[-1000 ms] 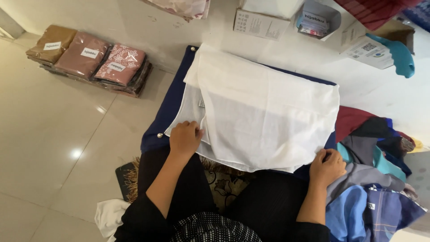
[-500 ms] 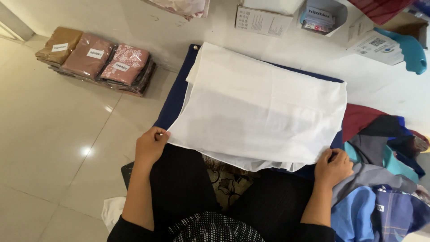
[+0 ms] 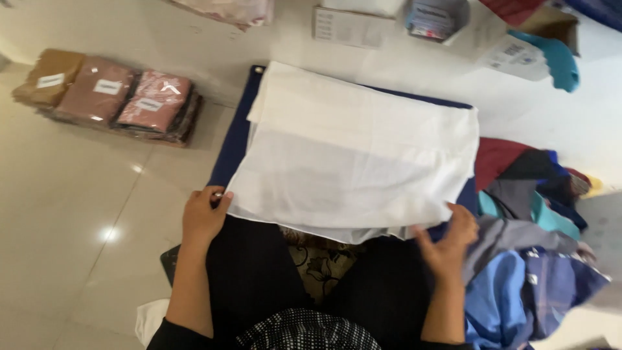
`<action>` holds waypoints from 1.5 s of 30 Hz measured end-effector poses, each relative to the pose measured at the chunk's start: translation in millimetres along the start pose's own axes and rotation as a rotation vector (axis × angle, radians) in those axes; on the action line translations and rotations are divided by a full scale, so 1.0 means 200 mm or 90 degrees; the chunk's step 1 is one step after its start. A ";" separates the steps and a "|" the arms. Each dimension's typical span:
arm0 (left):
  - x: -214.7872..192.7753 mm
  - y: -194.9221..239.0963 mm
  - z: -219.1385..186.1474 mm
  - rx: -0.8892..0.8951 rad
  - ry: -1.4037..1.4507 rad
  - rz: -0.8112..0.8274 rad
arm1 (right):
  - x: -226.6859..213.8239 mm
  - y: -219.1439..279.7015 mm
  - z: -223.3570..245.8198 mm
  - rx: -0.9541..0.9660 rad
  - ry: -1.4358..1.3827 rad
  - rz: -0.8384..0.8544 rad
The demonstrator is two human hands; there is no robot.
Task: The person folds a white patterned fabric on a blue surface, using a lint roller to clean it before folding it into a compact rectangle. The person then places the folded fabric into a clear plastic bag.
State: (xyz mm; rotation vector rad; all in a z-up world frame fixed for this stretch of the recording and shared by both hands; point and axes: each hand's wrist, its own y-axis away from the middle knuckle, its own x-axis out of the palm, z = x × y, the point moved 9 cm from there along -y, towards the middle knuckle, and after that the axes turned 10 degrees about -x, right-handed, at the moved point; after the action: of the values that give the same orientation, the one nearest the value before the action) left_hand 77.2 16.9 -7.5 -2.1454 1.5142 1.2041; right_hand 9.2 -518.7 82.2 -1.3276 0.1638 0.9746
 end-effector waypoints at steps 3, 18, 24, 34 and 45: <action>0.07 -0.07 0.06 0.022 -0.074 -0.022 | 0.13 0.01 0.20 0.037 -0.002 0.103; 0.08 -0.14 0.06 -0.030 0.495 0.129 | -0.07 0.17 -0.08 0.231 0.178 -0.133; 0.06 -0.13 -0.06 -0.045 0.678 0.250 | 0.11 0.25 0.03 0.469 -0.007 0.062; 0.02 -0.16 -0.02 -0.055 0.759 0.253 | -0.19 0.23 -0.07 0.366 0.054 -0.133; 0.10 -0.12 0.12 -0.108 0.541 0.219 | -0.31 0.51 -0.31 0.655 -0.253 -0.036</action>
State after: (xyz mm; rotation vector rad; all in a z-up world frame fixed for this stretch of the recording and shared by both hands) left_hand 90.0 28.1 -43.7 -2.7830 2.2387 0.4853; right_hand -73.0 -611.5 26.6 -0.1916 0.2707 0.8871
